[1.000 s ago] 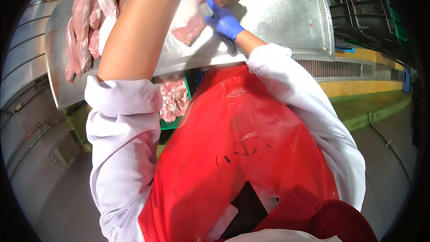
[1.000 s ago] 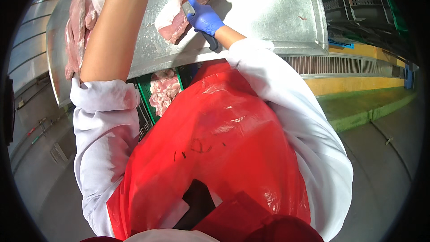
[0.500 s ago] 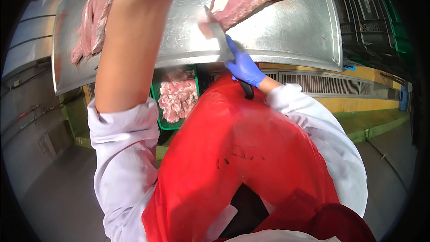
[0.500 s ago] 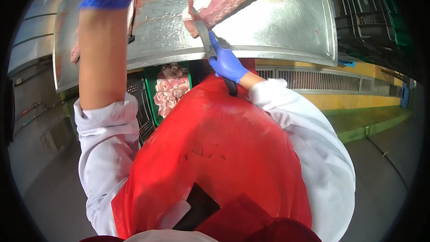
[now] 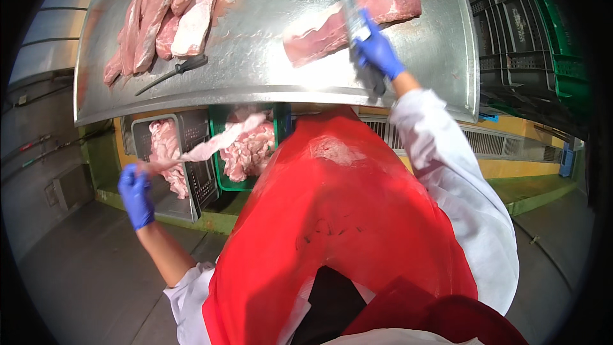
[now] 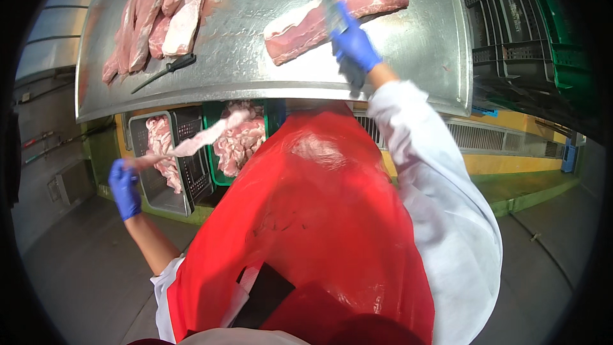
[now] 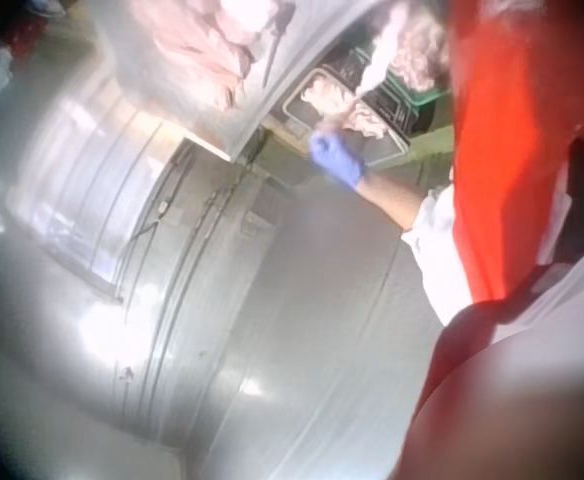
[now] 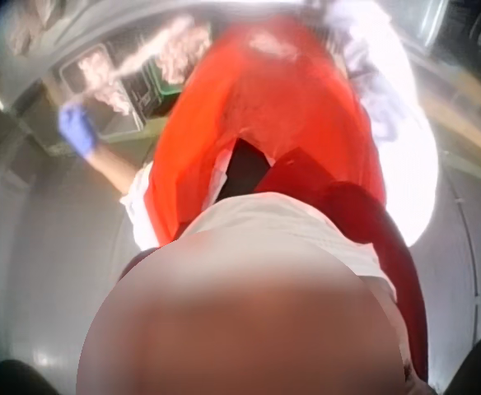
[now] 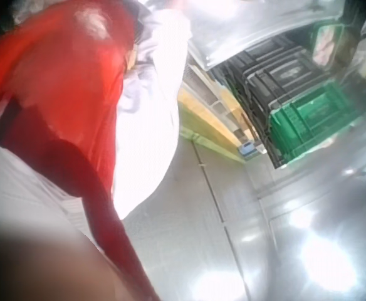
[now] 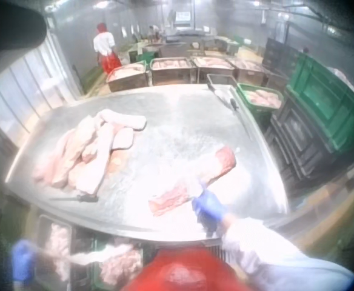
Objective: The person trims fat from large cuts of raw meat using a knife on a stainless steel table. Trimmed fat is placed into a green basket, and the trimmed meat is set aside on the table.
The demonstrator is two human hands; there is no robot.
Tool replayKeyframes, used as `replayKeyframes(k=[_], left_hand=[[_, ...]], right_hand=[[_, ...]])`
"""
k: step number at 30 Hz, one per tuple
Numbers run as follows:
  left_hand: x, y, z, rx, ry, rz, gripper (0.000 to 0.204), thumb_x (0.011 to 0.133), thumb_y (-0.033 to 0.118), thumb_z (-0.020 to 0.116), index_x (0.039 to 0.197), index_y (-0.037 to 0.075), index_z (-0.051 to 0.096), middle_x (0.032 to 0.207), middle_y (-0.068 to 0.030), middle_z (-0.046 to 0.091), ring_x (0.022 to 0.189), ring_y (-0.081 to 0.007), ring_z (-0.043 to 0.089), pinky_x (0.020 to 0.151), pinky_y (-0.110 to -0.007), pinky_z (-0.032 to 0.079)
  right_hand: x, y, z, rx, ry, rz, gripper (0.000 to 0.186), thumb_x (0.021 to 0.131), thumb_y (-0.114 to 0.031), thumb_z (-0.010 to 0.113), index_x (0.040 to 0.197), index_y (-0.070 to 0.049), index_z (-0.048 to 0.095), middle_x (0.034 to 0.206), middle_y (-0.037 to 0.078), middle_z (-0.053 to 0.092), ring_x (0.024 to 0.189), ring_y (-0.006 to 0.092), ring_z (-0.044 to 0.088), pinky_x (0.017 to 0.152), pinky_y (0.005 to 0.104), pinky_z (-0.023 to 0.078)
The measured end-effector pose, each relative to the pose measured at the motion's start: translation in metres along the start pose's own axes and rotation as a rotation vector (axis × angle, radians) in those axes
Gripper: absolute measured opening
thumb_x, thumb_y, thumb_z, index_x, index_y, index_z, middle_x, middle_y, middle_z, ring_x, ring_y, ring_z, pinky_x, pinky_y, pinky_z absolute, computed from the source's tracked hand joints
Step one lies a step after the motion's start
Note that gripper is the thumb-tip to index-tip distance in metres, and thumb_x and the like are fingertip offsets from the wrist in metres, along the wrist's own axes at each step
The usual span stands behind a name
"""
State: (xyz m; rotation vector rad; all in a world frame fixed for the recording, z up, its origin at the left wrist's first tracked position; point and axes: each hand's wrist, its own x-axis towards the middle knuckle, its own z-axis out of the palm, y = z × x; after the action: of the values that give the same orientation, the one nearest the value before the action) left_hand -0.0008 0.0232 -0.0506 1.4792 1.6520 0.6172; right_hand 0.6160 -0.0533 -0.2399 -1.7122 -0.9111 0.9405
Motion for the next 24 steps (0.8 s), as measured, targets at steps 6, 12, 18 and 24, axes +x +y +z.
replayKeyframes(k=[6,12,18,24], left_hand=[[0.085,-0.008,0.171,0.844,-0.298,0.314,0.068,0.083,0.041,0.076,0.130,-0.004,0.058,0.133,-0.0263,0.060,0.122,-0.0409,0.059,0.102,-0.046,0.047],[0.154,0.125,0.444,0.625,-0.288,0.703,0.096,0.068,0.053,0.084,0.138,-0.004,0.051,0.134,-0.0266,0.058,0.126,-0.0390,0.056,0.108,-0.044,0.045],[0.147,0.194,0.552,0.859,-0.708,0.460,0.088,0.069,0.044,0.080,0.139,0.001,0.047,0.132,-0.0213,0.057,0.121,-0.0367,0.056,0.104,-0.045,0.045],[0.083,0.128,0.567,0.964,-0.223,1.074,0.047,0.075,0.024,0.070,0.118,0.015,0.054,0.102,-0.0080,0.055,0.094,-0.0267,0.056,0.076,-0.045,0.042]], right_hand=[[0.174,0.060,-0.171,-0.083,0.333,0.104,0.085,0.089,-0.008,0.059,0.161,-0.010,0.014,0.077,0.015,0.069,0.055,0.0206,0.065,0.050,0.0350,0.053],[0.168,0.080,-0.161,-0.306,0.385,0.199,0.084,0.087,-0.019,0.063,0.160,-0.020,0.023,0.091,0.020,0.074,0.065,0.0234,0.073,0.061,0.0361,0.059],[0.163,0.088,-0.182,-0.167,0.299,0.134,0.082,0.088,-0.019,0.062,0.161,-0.027,0.023,0.084,0.019,0.072,0.063,0.0246,0.071,0.063,0.0375,0.059],[0.156,0.095,-0.203,-0.530,0.287,-0.097,0.083,0.087,-0.018,0.060,0.161,-0.028,0.022,0.091,0.024,0.073,0.070,0.0295,0.074,0.069,0.0398,0.059]])
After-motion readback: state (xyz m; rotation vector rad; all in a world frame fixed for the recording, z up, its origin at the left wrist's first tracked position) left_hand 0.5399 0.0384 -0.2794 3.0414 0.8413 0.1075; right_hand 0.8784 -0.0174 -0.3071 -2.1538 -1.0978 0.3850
